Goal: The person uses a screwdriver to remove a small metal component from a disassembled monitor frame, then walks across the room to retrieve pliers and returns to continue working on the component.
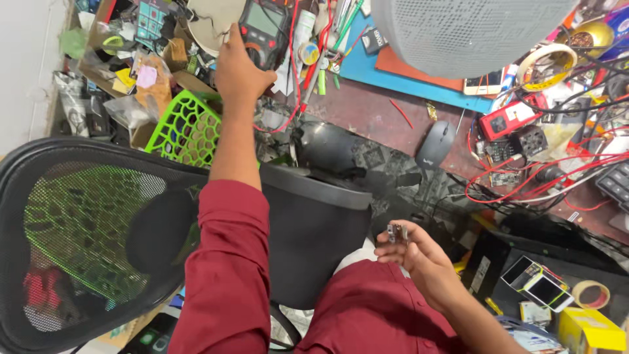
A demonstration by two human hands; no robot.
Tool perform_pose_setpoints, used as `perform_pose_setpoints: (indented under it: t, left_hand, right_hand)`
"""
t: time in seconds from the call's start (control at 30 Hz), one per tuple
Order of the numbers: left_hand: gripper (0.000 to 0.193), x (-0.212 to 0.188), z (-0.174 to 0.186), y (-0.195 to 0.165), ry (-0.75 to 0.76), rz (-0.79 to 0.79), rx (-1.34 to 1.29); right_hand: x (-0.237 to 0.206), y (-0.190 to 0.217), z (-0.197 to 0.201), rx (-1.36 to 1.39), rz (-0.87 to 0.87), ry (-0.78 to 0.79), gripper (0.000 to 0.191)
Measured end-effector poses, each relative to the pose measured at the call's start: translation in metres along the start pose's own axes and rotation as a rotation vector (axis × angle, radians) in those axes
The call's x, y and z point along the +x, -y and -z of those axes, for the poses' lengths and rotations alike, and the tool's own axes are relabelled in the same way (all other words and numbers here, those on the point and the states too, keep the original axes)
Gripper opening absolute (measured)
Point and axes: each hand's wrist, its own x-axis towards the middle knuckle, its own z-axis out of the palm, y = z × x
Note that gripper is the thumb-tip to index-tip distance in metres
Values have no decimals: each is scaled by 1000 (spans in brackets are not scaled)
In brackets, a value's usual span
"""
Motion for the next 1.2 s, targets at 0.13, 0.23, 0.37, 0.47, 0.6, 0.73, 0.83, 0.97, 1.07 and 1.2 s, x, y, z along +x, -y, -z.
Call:
perform_pose_setpoints:
  t: [0.13,0.23,0.37,0.47,0.6,0.73,0.83,0.97,1.07,1.2]
  left_hand:
    - [92,5,10,20,-69,-188,-370]
    - [88,4,18,25,-45,-107,-587]
    - [90,0,27,8,-68,35,-448]
    - [95,-7,26,-18,-232,-193,-112]
    - [99,-17,10,-52,-161,-128,-107]
    - [93,-25,9,-58,-133,-224,-115]
    - [86,-44,14,-50,-188,-353,-41]
    - [54,-109,4,-47,-243,-365,-46]
    - [24,-206,3,-74,3,-106,-375]
    - [40,-333,14,-117,514,155,-1256]
  right_hand:
    - [-7,-6,6,26,0,13,53]
    - [-6,-7,9,1,-3,-30,51]
    - [1,-6,6,-31,-7,8,48]
    - [2,-7,0,-50,4,6,47]
    - [-1,-10,-6,-22,49,53,48]
    - [-5,-10,-9,13,73,124,50]
    - [-7,-7,-11,29,85,140,61]
    - [-11,-7,-13,-58,10,110,59]
    - [-13,-15,-13,-98,9,135,56]
    - [-12,-29,-14,-154,52,153,57]
